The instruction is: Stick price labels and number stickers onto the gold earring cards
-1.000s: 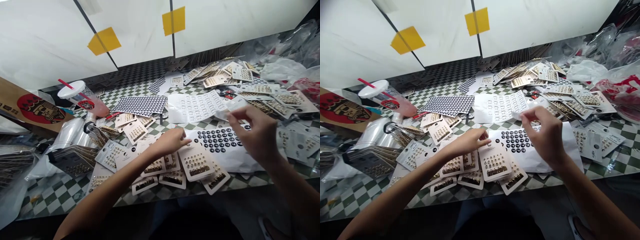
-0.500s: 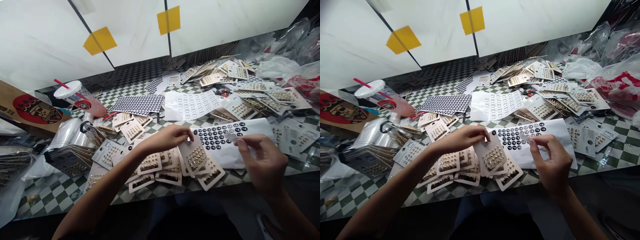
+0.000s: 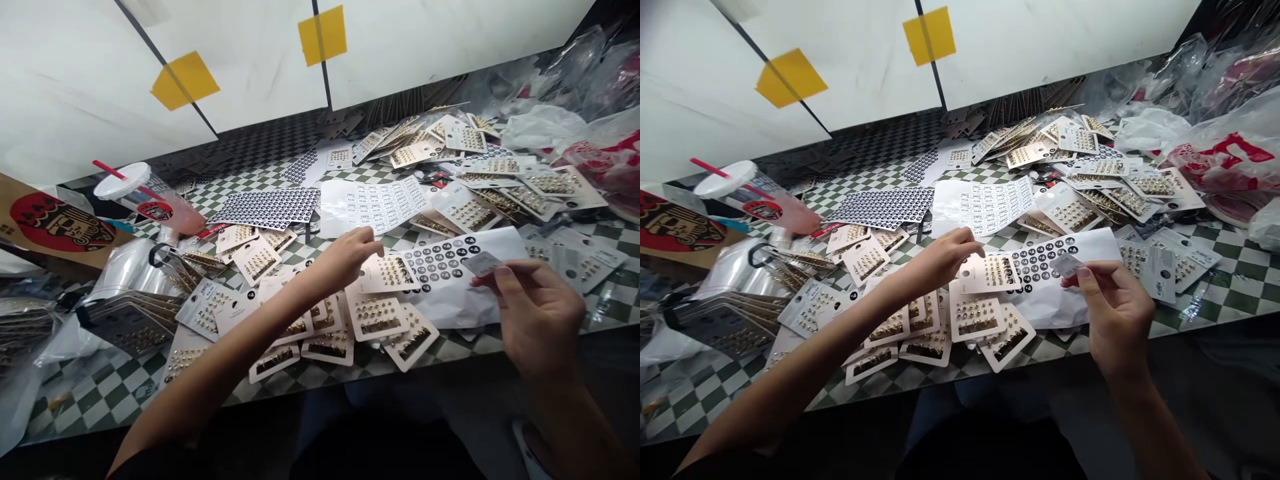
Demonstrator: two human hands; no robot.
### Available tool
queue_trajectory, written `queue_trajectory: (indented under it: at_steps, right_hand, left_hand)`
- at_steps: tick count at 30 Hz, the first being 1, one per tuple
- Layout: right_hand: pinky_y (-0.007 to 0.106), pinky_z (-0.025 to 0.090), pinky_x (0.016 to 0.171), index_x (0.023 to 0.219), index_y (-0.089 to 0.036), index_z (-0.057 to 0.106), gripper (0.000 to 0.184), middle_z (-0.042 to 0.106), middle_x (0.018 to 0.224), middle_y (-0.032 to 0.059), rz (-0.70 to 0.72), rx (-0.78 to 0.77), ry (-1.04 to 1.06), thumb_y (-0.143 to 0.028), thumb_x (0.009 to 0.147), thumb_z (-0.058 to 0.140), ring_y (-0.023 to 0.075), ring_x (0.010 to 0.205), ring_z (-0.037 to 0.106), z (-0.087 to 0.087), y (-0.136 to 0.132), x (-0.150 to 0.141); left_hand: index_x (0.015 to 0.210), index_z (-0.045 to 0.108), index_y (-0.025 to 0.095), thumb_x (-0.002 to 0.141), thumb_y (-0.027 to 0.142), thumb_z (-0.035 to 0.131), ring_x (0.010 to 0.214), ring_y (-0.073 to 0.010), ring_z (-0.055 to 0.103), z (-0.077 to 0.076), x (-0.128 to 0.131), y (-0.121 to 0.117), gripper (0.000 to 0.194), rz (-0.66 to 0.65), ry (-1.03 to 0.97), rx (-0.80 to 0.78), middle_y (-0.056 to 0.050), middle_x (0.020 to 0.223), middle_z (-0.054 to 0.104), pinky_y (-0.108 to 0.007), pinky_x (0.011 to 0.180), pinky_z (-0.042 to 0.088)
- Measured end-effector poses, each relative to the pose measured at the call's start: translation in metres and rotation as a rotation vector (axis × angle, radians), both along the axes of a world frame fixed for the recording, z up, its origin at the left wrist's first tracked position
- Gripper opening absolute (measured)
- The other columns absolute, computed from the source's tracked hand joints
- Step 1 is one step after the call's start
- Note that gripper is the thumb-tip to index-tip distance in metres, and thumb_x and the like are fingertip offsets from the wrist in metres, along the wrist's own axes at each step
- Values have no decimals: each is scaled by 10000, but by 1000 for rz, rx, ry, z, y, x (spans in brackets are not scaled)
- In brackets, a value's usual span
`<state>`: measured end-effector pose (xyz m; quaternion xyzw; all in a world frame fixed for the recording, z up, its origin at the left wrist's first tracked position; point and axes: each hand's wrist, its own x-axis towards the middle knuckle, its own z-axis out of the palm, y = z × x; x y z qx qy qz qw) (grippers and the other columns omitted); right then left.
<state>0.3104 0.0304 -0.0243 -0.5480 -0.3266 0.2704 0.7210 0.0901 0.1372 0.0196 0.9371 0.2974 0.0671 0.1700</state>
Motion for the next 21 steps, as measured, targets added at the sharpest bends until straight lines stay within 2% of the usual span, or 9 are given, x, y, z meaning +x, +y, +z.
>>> queue_trajectory:
  at_steps: [3, 4, 6, 9, 12, 14, 17, 19, 21]
  right_hand:
    - [308, 506, 617, 712, -163, 641, 175, 635, 600, -10, -65, 15, -11, -276, 655, 761, 136, 546, 609, 1, -3, 8]
    - [307, 505, 618, 711, -167, 644, 172, 636, 596, -12, -78, 13, -10, -280, 654, 761, 135, 542, 606, 0, -4, 11]
    - [303, 501, 617, 707, -174, 647, 167, 637, 590, -15, -82, 6, 1, -289, 655, 757, 132, 538, 602, -2, -6, 15]
    - [303, 495, 602, 702, -181, 646, 158, 632, 582, -18, -81, 4, 20, -287, 654, 752, 135, 534, 600, -3, -8, 18]
    - [315, 495, 597, 709, -185, 641, 133, 619, 582, -22, -136, 40, -25, -265, 665, 738, 140, 528, 597, -1, -7, 19]
    - [329, 493, 593, 722, -190, 642, 106, 610, 597, -21, -205, 101, -134, -244, 682, 724, 146, 531, 596, 3, -6, 18]
    - [354, 500, 588, 800, -201, 670, 96, 629, 677, 14, -270, 178, -407, -176, 712, 697, 177, 598, 620, 9, -9, 14]
    - [369, 512, 604, 877, -220, 682, 199, 657, 740, 39, -224, 204, -667, -106, 714, 681, 201, 669, 637, 12, -12, 10]
    - [369, 528, 620, 934, -228, 673, 302, 680, 774, 50, -89, 272, -1001, -45, 693, 687, 211, 709, 646, 14, -16, 7]
  left_hand:
    - [1240, 497, 145, 678, -142, 408, 1048, -235, 491, -8, -6, 9, 637, -66, 213, 111, -123, 1163, 539, -351, 822, 459]
    - [1262, 474, 149, 681, -127, 440, 1082, -249, 477, -12, -8, 12, 644, -88, 244, 140, -130, 1202, 526, -366, 838, 457]
    - [1168, 531, 132, 755, -56, 478, 1050, -234, 503, -22, -8, 19, 457, -122, 222, 184, -129, 1171, 559, -358, 823, 469]
    - [866, 581, 123, 873, 88, 481, 847, -157, 568, -28, 0, 30, 106, -98, -23, 193, -78, 909, 645, -294, 734, 489]
    - [775, 523, 145, 900, 179, 497, 661, -106, 559, -15, 9, 27, 132, 64, -369, 128, -22, 719, 616, -237, 598, 472]
    - [771, 494, 161, 911, 205, 475, 558, -90, 527, -1, 13, 13, 148, 191, -469, -14, -1, 653, 585, -208, 492, 427]
    - [774, 470, 176, 926, 267, 432, 514, -94, 542, 14, 13, -19, 181, 343, -441, -395, -14, 664, 597, -191, 412, 398]
    - [780, 468, 179, 926, 300, 423, 541, -106, 574, 15, 11, -40, 195, 408, -404, -591, -23, 705, 609, -198, 425, 424]
    - [790, 468, 182, 925, 323, 418, 536, -110, 576, 11, 8, -57, 201, 449, -367, -685, -10, 698, 599, -210, 444, 432]
